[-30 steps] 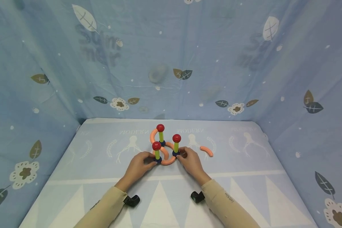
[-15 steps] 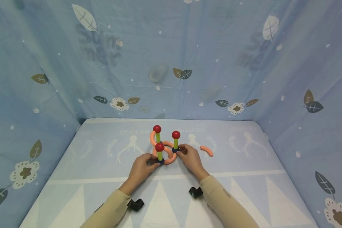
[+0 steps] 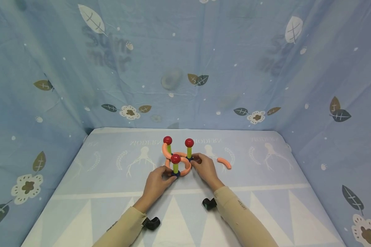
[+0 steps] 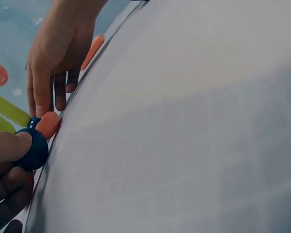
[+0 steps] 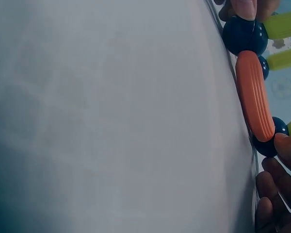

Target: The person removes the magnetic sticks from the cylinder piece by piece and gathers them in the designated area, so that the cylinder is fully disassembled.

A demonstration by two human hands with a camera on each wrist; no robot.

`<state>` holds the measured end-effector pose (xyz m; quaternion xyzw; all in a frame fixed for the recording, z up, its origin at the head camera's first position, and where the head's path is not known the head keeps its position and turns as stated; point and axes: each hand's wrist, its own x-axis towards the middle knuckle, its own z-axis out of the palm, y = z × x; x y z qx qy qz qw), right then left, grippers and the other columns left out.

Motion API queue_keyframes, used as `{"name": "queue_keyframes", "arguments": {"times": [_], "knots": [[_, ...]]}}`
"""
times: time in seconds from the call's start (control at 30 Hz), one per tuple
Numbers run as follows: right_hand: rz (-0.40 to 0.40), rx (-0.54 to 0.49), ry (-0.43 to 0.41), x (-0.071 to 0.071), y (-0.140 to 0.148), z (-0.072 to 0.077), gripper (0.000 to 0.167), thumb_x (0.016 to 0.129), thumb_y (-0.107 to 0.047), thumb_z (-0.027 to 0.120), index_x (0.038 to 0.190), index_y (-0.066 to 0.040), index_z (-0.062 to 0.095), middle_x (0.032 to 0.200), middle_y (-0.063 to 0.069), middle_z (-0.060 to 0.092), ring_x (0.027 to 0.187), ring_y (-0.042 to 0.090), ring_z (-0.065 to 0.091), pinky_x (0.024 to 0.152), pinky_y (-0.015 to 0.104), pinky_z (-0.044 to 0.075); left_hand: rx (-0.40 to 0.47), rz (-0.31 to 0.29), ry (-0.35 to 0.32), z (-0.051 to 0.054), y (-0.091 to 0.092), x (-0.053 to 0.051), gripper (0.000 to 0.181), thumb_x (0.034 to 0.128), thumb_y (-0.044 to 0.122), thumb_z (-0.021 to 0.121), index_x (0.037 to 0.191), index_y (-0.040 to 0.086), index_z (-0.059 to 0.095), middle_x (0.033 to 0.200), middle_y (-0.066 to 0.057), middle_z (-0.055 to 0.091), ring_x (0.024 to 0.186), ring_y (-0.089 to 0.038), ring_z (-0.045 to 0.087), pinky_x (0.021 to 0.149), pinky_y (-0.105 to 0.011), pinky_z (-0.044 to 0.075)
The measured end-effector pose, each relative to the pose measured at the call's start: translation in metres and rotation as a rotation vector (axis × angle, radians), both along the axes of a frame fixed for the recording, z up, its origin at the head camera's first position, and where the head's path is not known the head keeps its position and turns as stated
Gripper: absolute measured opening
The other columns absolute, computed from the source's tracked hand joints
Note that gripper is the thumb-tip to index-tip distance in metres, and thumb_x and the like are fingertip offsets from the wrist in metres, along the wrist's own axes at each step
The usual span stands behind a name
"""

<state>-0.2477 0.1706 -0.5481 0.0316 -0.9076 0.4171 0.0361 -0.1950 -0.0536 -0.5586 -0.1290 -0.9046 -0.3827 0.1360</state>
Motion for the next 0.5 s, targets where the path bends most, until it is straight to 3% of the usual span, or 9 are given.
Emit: {"name": "queue_keyframes", "arguments": {"times": [0.5], "knots": [[0.0, 0.009, -0.002, 0.0, 0.0, -0.0002, 0.034, 0.094, -0.022, 0.073, 0.127, -0.012, 0.07, 0.109, 0.003, 0.073, 0.096, 0.019, 0.066, 0.08, 0.039, 0.054, -0.014, 0.009, -0.004, 0.0007, 0.0017, 0.0004, 0.026, 0.082, 0.026, 0.087, 0.099, 0.014, 0.071, 0.089, 0.004, 0.071, 0.082, -0.011, 0.067, 0.075, -0.032, 0.054]]}}
